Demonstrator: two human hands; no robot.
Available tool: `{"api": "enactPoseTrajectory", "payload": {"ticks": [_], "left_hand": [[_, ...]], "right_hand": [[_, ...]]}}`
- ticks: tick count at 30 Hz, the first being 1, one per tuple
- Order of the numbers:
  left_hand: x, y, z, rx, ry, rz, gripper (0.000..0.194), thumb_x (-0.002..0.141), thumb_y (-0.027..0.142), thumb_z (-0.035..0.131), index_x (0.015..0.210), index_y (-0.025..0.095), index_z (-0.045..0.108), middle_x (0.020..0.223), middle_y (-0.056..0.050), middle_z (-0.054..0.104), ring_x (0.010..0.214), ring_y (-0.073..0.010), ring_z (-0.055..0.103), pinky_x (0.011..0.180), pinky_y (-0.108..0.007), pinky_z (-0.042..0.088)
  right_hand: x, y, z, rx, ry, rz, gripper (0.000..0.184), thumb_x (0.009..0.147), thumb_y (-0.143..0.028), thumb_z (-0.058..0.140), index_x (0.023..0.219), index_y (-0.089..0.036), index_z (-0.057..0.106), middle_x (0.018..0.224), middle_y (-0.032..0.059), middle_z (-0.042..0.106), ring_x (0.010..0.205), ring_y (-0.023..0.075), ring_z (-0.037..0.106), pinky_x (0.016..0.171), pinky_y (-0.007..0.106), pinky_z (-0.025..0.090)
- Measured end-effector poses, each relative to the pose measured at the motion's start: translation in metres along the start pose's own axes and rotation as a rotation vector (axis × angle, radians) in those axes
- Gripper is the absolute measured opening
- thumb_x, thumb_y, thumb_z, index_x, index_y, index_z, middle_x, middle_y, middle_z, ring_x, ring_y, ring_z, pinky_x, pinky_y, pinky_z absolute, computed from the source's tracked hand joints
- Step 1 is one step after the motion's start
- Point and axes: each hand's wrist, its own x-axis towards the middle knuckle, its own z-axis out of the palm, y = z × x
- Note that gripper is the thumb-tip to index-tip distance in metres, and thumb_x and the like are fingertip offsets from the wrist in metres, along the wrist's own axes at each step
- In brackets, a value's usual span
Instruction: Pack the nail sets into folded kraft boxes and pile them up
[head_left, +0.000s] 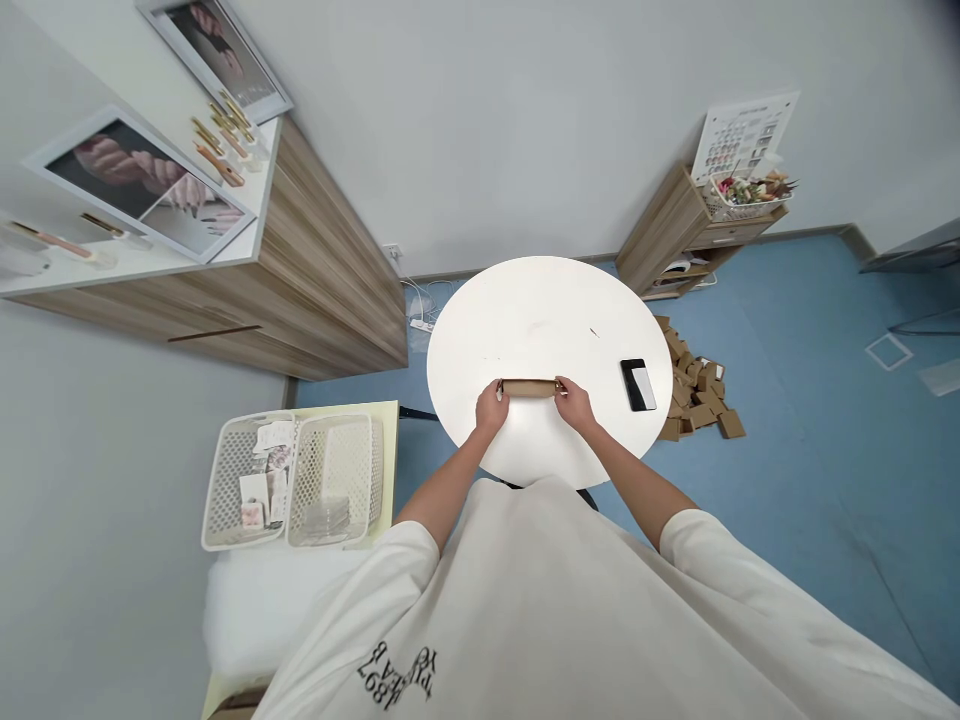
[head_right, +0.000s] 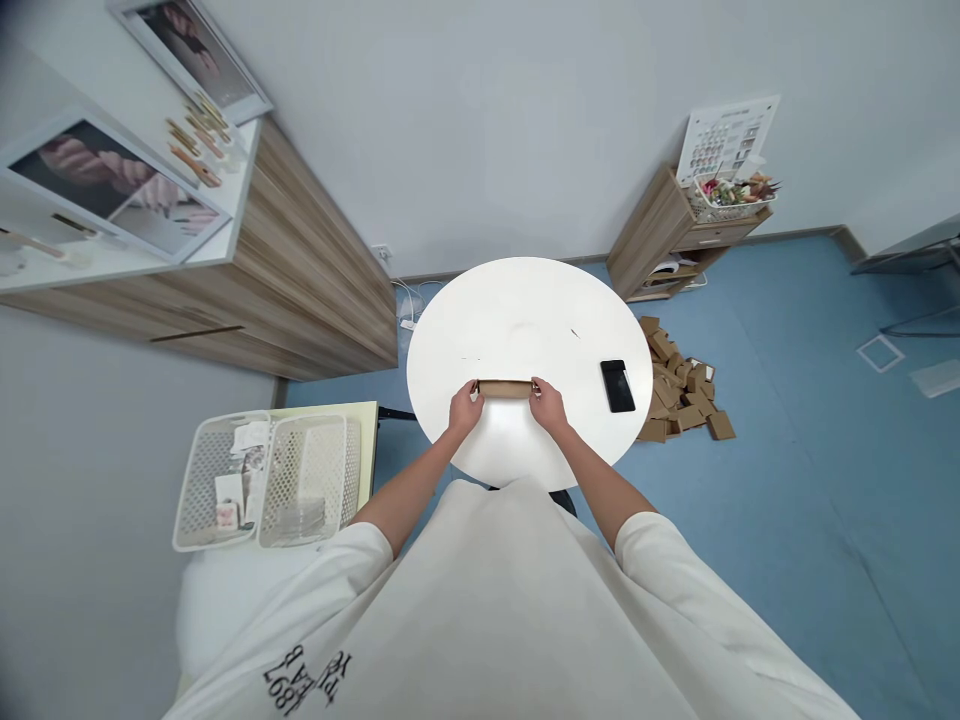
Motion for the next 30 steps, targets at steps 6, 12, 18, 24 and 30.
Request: {"api": "enactPoseTrajectory", "payload": {"ticks": [6, 12, 18, 24, 30], "left_hand": [[0.009, 0.007, -0.004, 0.053, 0.000, -0.036, 0.026, 0.094, 0.030, 0.055, 0.119, 0.026, 0.060, 0.116, -0.010, 0.068, 0.114, -0.0304, 0.061, 0.099, -0.042, 0.044], [0.011, 0.008, -0.008, 0.040, -0.003, -0.062, 0.020, 0.094, 0.035, 0.057, 0.113, 0.028, 0.061, 0.113, -0.009, 0.069, 0.114, -0.0306, 0.061, 0.098, -0.041, 0.043], [0.015, 0.006, -0.013, 0.179, -0.084, -0.042, 0.032, 0.096, 0.040, 0.054, 0.124, 0.026, 0.057, 0.103, -0.013, 0.070, 0.116, -0.0342, 0.061, 0.102, -0.044, 0.040], [0.019, 0.004, -0.020, 0.175, -0.167, -0.013, 0.040, 0.092, 0.042, 0.061, 0.127, 0.022, 0.057, 0.087, -0.012, 0.069, 0.120, -0.0372, 0.059, 0.105, -0.045, 0.038], [0.023, 0.002, -0.032, 0.200, -0.237, 0.109, 0.051, 0.091, 0.041, 0.059, 0.137, 0.020, 0.054, 0.088, -0.013, 0.069, 0.112, -0.0378, 0.063, 0.104, -0.046, 0.040]], "right_hand": [[0.002, -0.001, -0.005, -0.039, 0.013, -0.041, 0.048, 0.091, -0.027, 0.049, 0.138, -0.026, 0.057, 0.129, 0.0078, 0.064, 0.118, 0.0264, 0.060, 0.110, 0.049, 0.044], [0.005, -0.001, -0.008, -0.156, -0.047, -0.095, 0.049, 0.092, -0.026, 0.046, 0.140, -0.029, 0.056, 0.124, 0.0065, 0.065, 0.113, 0.0254, 0.060, 0.108, 0.049, 0.044], [0.009, 0.000, -0.010, -0.284, -0.054, -0.157, 0.047, 0.093, -0.023, 0.042, 0.136, -0.026, 0.059, 0.125, 0.0085, 0.063, 0.113, 0.0264, 0.059, 0.106, 0.046, 0.045], [0.010, 0.001, -0.008, -0.299, -0.075, -0.168, 0.047, 0.093, -0.023, 0.041, 0.136, -0.027, 0.059, 0.126, 0.0078, 0.063, 0.114, 0.0266, 0.059, 0.105, 0.045, 0.046], [0.012, 0.002, -0.009, -0.328, -0.084, -0.172, 0.048, 0.093, -0.021, 0.041, 0.137, -0.026, 0.058, 0.123, 0.0090, 0.064, 0.110, 0.0281, 0.060, 0.103, 0.047, 0.046]]}}
